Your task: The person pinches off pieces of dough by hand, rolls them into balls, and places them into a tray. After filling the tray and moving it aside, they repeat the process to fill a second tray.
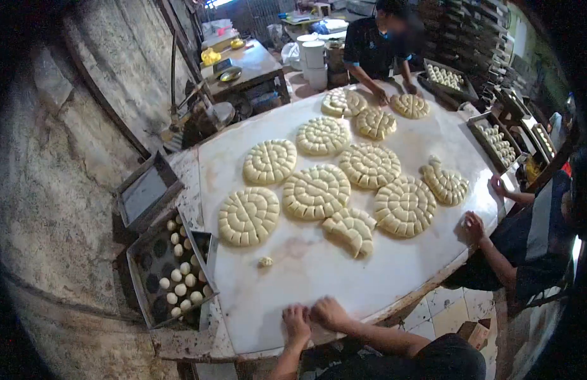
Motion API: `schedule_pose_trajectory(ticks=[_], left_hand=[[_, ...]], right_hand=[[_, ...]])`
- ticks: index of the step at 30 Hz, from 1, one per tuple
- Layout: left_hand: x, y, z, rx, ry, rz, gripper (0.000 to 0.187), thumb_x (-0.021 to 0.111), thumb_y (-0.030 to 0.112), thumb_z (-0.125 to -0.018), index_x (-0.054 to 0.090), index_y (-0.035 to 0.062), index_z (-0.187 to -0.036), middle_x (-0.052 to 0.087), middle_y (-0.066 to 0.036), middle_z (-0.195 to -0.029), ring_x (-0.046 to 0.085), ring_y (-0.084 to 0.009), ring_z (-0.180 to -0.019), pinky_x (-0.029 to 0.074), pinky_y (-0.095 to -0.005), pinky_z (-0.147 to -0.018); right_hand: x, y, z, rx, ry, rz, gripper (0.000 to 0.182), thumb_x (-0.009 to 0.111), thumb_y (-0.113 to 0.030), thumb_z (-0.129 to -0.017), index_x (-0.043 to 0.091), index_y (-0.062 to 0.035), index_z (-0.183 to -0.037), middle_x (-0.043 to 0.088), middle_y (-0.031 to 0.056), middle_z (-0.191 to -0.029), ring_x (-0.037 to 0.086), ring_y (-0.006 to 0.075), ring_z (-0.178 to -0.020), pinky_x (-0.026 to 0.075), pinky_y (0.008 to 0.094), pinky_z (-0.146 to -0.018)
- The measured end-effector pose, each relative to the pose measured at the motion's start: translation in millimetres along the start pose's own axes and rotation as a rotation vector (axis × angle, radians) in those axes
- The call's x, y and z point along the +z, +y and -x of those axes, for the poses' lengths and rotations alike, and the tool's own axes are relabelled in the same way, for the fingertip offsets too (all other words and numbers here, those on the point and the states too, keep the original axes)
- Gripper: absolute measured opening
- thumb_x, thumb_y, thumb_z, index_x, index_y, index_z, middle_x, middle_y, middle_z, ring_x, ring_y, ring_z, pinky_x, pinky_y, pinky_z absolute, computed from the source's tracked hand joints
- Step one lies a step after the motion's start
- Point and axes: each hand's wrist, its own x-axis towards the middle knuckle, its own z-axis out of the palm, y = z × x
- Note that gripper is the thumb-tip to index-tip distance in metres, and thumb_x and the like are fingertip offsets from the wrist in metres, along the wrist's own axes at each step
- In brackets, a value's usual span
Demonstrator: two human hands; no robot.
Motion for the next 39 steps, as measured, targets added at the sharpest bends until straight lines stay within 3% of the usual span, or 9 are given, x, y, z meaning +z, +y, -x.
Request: schedule_pose_trajectory(ticks=[4,11,18,22,26,30,32,35,39], left_hand=[[0,-74,59,-0.045,-0.048,0.081,0.016,0.069,0.008,-0.087,0.058,0.0041,-0.097,0.061,-0.017,-0.097,0.057,-0.0392,-0.092,0.042,-0.0546,-0.09],[32,-41,-56,-0.193,0.236,-0.099,0.013,0.068,0.016,-0.089,0.062,0.005,-0.093,0.064,-0.015,-0.1,0.057,-0.0387,-0.097,0.044,-0.0517,-0.089],[-21,-100,27,0.013,0.007,0.025,0.012,0.069,0.016,-0.091,0.065,0.0053,-0.095,0.065,-0.016,-0.101,0.057,-0.0383,-0.096,0.044,-0.0519,-0.087],[-27,-38,-73,-0.388,0.251,-0.09,0.005,0.068,0.011,-0.088,0.066,0.0065,-0.091,0.065,-0.016,-0.099,0.057,-0.0386,-0.097,0.045,-0.0515,-0.088],[7,-23,-13,0.082,0.147,-0.109,0.008,0.07,0.013,-0.088,0.063,0.0081,-0.088,0.066,-0.014,-0.095,0.062,-0.0383,-0.096,0.047,-0.0512,-0.089],[-38,-92,10,0.035,-0.104,0.008,0.01,0.067,0.008,-0.09,0.061,0.0072,-0.097,0.065,-0.014,-0.1,0.059,-0.037,-0.106,0.045,-0.0565,-0.091],[-51,-86,-35,0.026,-0.025,-0.452,0.013,0.065,0.009,-0.091,0.059,0.0061,-0.102,0.062,-0.015,-0.103,0.057,-0.0365,-0.109,0.043,-0.0563,-0.093],[-15,-52,-46,-0.307,0.116,-0.252,0.019,0.065,0.011,-0.092,0.058,0.0047,-0.108,0.058,-0.015,-0.106,0.056,-0.0366,-0.105,0.042,-0.054,-0.093],[0,-66,-1,-0.058,-0.019,-0.052,0.023,0.066,0.017,-0.093,0.059,0.0049,-0.111,0.056,-0.015,-0.114,0.054,-0.0373,-0.108,0.042,-0.0527,-0.094]], right_hand=[[-48,64,53,-0.38,-0.099,0.058,0.047,0.062,-0.022,-0.085,0.058,-0.0026,-0.127,0.058,0.0174,-0.132,0.055,0.036,-0.121,0.043,0.0482,-0.108],[-54,29,-66,0.142,0.215,0.035,0.027,0.066,-0.015,-0.083,0.062,-0.0042,-0.107,0.06,0.0174,-0.108,0.053,0.0381,-0.11,0.043,0.051,-0.097],[-73,90,9,-0.228,-0.271,-0.008,0.022,0.064,-0.011,-0.083,0.06,-0.003,-0.104,0.059,0.0182,-0.114,0.053,0.0395,-0.112,0.045,0.0521,-0.096],[-98,38,-69,0.115,0.367,-0.017,0.026,0.066,-0.011,-0.082,0.061,-0.0053,-0.106,0.058,0.0154,-0.103,0.051,0.0399,-0.101,0.042,0.0497,-0.091],[-48,3,-13,-0.158,0.084,-0.14,0.021,0.068,-0.01,-0.083,0.064,-0.0073,-0.103,0.061,0.0146,-0.107,0.056,0.0374,-0.106,0.044,0.0499,-0.094],[-65,80,21,-0.278,-0.033,-0.093,0.031,0.071,-0.018,-0.081,0.061,-0.0034,-0.106,0.058,0.0166,-0.112,0.054,0.0391,-0.112,0.041,0.0516,-0.103],[-104,57,-20,-0.002,0.072,0.176,0.026,0.071,-0.013,-0.08,0.062,-0.0034,-0.102,0.058,0.0186,-0.109,0.054,0.0401,-0.107,0.043,0.0524,-0.097],[-59,18,-63,0.284,0.396,-0.116,0.022,0.064,0.002,-0.076,0.058,-0.0039,-0.096,0.057,0.0187,-0.1,0.051,0.0421,-0.099,0.042,0.0512,-0.086],[-64,-26,-12,0.151,0.318,-0.127,0.025,0.067,-0.001,-0.079,0.059,-0.0039,-0.103,0.057,0.0203,-0.109,0.051,0.0438,-0.106,0.044,0.0528,-0.092]])
